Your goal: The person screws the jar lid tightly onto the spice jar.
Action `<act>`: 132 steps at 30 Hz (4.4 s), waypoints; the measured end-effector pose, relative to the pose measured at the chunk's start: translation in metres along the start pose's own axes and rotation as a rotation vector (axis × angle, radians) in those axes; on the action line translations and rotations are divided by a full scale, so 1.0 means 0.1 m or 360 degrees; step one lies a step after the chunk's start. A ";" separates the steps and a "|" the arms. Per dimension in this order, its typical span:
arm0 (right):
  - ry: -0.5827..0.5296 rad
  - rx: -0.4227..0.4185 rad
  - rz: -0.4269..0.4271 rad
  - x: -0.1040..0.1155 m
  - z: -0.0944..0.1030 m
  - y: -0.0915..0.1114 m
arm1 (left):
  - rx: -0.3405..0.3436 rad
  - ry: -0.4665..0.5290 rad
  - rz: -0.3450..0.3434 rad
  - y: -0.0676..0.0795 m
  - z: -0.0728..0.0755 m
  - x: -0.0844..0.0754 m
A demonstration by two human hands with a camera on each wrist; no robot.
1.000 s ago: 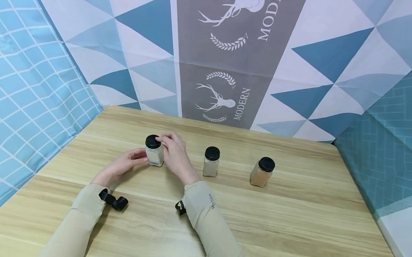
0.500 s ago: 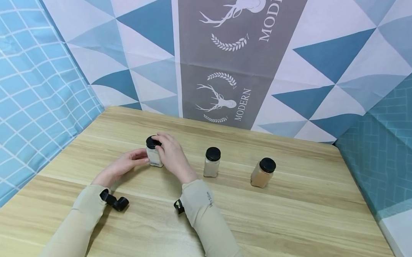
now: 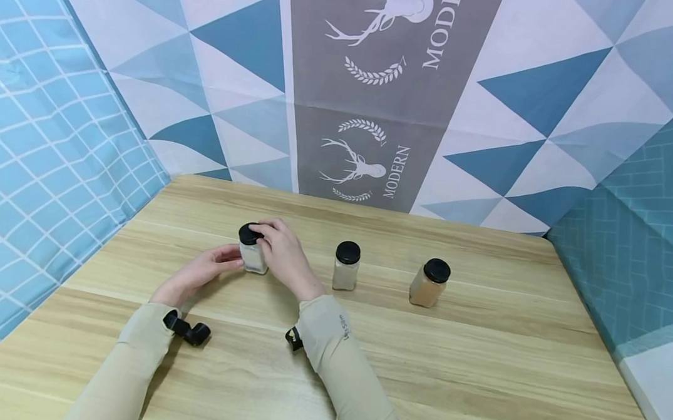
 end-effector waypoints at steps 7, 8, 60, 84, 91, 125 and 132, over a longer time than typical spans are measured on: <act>-0.0024 -0.0035 -0.0028 -0.03 0.02 0.01 | 0.0013 0.0017 0.0069 -0.02 -0.01 0.04; -0.0018 -0.0033 -0.0035 -0.03 0.02 0.01 | 0.0013 0.0019 0.0074 -0.02 -0.01 0.04; -0.0172 0.0108 0.0043 -0.02 -0.10 -0.04 | 0.0012 0.0036 0.0085 -0.01 -0.01 0.04; -0.0146 -0.0064 -0.0010 -0.09 0.05 0.01 | 0.0017 0.0042 0.0072 -0.01 -0.02 0.03; -0.0142 -0.0084 -0.0016 -0.11 0.05 0.01 | 0.0029 0.0033 0.0069 -0.01 -0.03 0.04; -0.0155 -0.0062 -0.0049 -0.13 0.06 0.01 | 0.0014 0.0030 0.0067 -0.01 -0.02 0.03; -0.0159 0.0098 0.0107 -0.04 -0.06 -0.01 | 0.0020 0.0022 0.0052 0.00 -0.03 0.02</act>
Point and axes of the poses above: each hand's wrist, its own y-axis away from the middle knuckle, its own z-axis out of the back of the hand, x = y × z, the point moved 9 cm from there along -y, towards the middle knuckle, and after that the axes turned 6 degrees about -y, right-handed, at the moved point
